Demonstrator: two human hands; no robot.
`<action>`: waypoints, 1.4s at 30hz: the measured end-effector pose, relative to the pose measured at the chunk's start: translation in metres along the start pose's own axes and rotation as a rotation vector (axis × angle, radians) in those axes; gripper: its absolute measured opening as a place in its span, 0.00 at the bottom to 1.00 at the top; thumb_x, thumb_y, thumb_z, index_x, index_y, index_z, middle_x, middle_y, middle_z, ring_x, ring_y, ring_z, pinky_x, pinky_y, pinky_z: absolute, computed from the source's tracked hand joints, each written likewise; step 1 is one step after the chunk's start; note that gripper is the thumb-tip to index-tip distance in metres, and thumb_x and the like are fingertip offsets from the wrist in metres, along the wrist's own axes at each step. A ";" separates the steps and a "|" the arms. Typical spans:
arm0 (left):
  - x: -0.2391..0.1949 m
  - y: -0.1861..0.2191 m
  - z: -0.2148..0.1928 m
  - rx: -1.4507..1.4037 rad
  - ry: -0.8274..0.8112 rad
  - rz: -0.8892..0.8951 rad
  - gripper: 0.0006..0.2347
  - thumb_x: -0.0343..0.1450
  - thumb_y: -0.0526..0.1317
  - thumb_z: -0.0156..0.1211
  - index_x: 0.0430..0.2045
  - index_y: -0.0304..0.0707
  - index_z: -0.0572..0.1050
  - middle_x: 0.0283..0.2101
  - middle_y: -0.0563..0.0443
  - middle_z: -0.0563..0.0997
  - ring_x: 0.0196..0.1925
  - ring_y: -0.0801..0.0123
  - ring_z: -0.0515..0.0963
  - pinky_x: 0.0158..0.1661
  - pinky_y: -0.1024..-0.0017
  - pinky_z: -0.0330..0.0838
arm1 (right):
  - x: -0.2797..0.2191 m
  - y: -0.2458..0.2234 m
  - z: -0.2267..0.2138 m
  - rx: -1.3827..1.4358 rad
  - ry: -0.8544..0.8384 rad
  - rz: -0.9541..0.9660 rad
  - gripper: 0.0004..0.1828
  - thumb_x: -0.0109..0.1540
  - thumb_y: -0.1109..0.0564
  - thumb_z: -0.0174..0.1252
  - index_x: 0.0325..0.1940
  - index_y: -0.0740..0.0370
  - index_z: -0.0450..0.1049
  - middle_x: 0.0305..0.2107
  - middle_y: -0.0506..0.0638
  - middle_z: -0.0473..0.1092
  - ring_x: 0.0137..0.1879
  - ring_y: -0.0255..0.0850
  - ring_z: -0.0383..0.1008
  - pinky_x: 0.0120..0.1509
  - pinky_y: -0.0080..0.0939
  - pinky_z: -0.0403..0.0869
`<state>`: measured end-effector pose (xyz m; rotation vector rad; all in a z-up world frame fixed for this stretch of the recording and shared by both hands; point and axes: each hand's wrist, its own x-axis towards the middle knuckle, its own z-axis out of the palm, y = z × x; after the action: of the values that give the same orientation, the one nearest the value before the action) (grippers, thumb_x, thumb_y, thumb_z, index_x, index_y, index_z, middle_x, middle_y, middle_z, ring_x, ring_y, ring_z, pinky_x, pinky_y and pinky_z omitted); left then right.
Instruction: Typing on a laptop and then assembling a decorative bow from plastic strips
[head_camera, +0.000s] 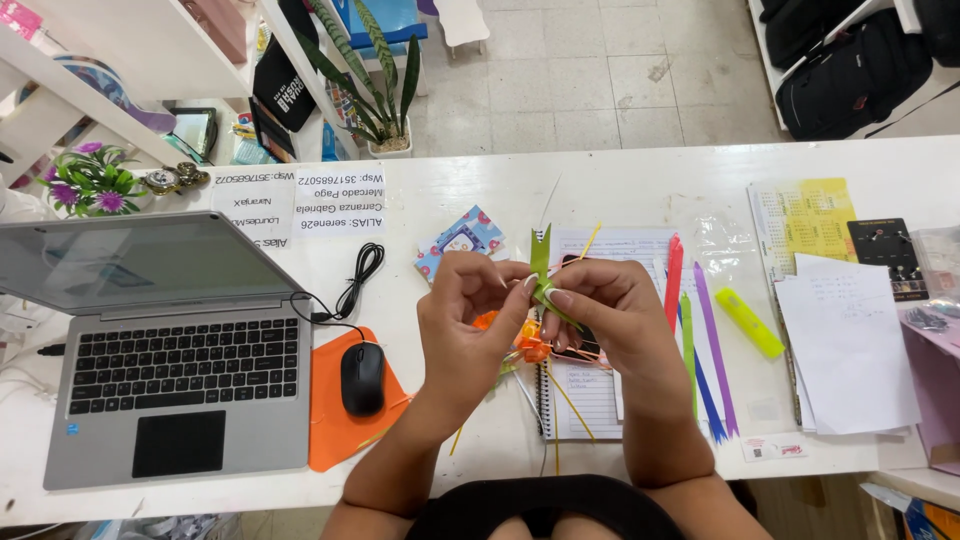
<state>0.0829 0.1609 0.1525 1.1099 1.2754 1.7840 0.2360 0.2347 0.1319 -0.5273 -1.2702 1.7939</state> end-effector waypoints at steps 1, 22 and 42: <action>0.002 -0.001 0.000 0.000 0.000 0.000 0.09 0.69 0.32 0.68 0.33 0.36 0.70 0.36 0.39 0.86 0.32 0.62 0.88 0.38 0.67 0.84 | 0.000 -0.001 0.000 0.000 0.001 0.000 0.08 0.60 0.66 0.60 0.36 0.80 0.76 0.14 0.65 0.72 0.17 0.45 0.76 0.19 0.34 0.73; 0.001 0.009 0.003 -0.049 -0.113 0.083 0.06 0.73 0.31 0.62 0.38 0.30 0.84 0.37 0.37 0.86 0.27 0.66 0.83 0.32 0.69 0.82 | -0.010 -0.027 0.025 -0.216 -0.040 -0.128 0.06 0.59 0.71 0.62 0.40 0.79 0.80 0.19 0.60 0.75 0.26 0.40 0.79 0.30 0.34 0.77; 0.005 0.032 0.006 0.512 -0.230 0.447 0.03 0.73 0.33 0.62 0.33 0.38 0.82 0.42 0.48 0.85 0.54 0.43 0.83 0.52 0.52 0.75 | 0.002 -0.022 0.010 -0.833 0.239 -0.875 0.03 0.58 0.65 0.71 0.31 0.67 0.82 0.24 0.50 0.68 0.31 0.42 0.68 0.39 0.43 0.74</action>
<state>0.0854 0.1578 0.1854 1.9557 1.4619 1.5939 0.2363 0.2333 0.1560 -0.4855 -1.6898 0.4344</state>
